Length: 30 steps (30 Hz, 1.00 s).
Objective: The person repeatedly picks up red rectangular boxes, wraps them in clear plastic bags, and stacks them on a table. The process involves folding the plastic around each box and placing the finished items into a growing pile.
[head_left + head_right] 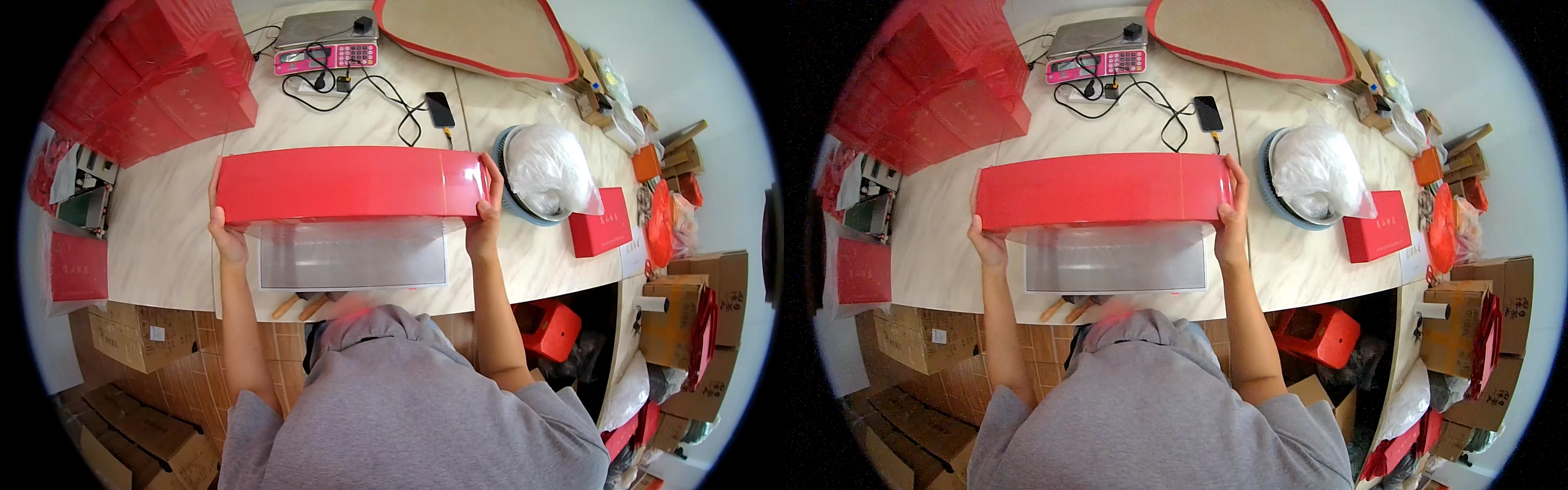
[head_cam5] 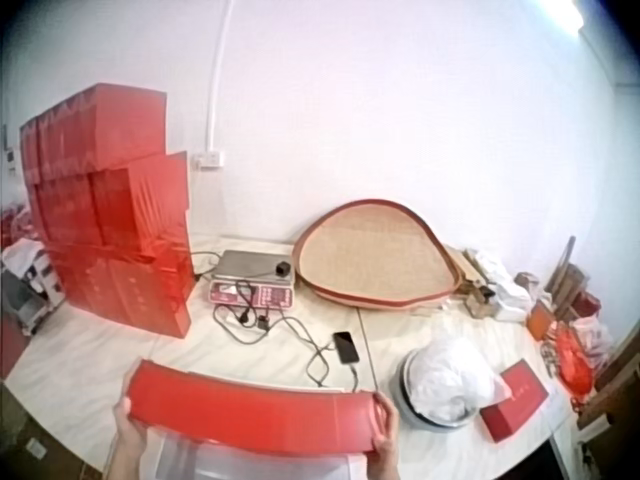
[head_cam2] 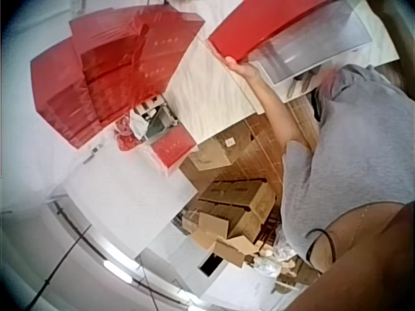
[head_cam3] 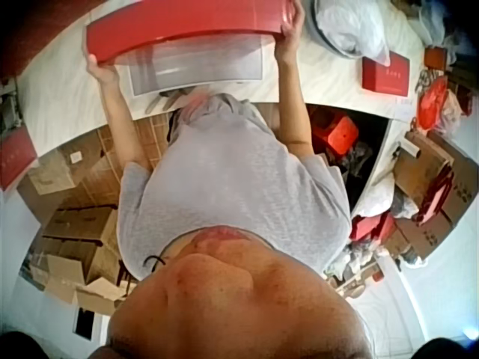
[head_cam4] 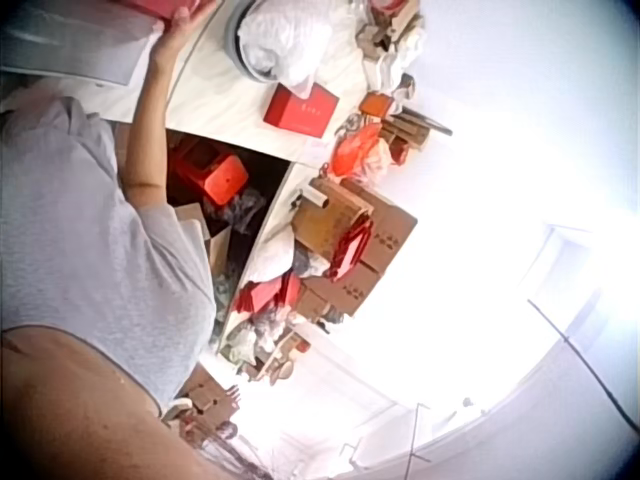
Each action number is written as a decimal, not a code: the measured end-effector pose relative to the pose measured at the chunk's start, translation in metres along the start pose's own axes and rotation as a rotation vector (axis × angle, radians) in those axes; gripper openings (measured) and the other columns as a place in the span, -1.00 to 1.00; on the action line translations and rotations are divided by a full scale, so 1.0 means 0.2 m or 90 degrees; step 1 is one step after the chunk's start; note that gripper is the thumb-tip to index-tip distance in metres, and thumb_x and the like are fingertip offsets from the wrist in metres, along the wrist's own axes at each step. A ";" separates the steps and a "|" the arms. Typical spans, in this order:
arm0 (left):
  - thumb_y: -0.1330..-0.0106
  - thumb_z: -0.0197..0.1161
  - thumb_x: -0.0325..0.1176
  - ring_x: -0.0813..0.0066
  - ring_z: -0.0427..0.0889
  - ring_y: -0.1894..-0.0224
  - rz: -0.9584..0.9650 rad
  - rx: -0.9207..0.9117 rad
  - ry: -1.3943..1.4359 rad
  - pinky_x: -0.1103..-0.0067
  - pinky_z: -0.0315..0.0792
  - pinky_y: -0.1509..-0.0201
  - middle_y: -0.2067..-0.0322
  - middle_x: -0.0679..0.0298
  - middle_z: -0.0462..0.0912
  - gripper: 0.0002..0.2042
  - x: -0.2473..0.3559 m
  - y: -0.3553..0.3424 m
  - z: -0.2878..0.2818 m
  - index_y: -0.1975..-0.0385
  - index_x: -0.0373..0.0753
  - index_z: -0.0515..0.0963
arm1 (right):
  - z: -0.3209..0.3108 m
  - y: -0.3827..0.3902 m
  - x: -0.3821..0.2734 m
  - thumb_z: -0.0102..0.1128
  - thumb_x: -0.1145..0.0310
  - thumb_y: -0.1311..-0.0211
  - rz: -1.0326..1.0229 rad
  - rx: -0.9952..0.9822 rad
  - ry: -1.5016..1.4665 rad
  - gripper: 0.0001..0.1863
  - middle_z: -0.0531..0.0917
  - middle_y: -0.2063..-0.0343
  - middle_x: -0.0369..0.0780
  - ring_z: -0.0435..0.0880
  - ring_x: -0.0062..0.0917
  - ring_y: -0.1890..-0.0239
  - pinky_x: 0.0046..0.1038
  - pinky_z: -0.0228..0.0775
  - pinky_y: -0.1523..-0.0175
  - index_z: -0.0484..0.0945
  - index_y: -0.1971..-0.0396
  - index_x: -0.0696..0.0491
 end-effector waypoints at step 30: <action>-0.16 -0.10 0.28 0.30 0.17 -0.27 0.063 0.007 -0.030 0.44 0.00 -0.33 -0.21 0.09 0.21 -0.15 0.01 0.05 0.19 -0.27 -0.33 0.09 | -0.15 -0.14 -0.15 -0.19 -0.02 -0.28 -0.174 0.093 0.218 -0.43 0.54 0.08 -0.08 0.49 -0.37 0.01 -0.37 0.28 -0.10 0.43 0.06 0.24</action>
Point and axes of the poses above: each hand's wrist, its own y-axis away from the middle knuckle, its own z-axis out of the palm, x = y × z, the point moved 2 cm from there along -y, towards the middle knuckle
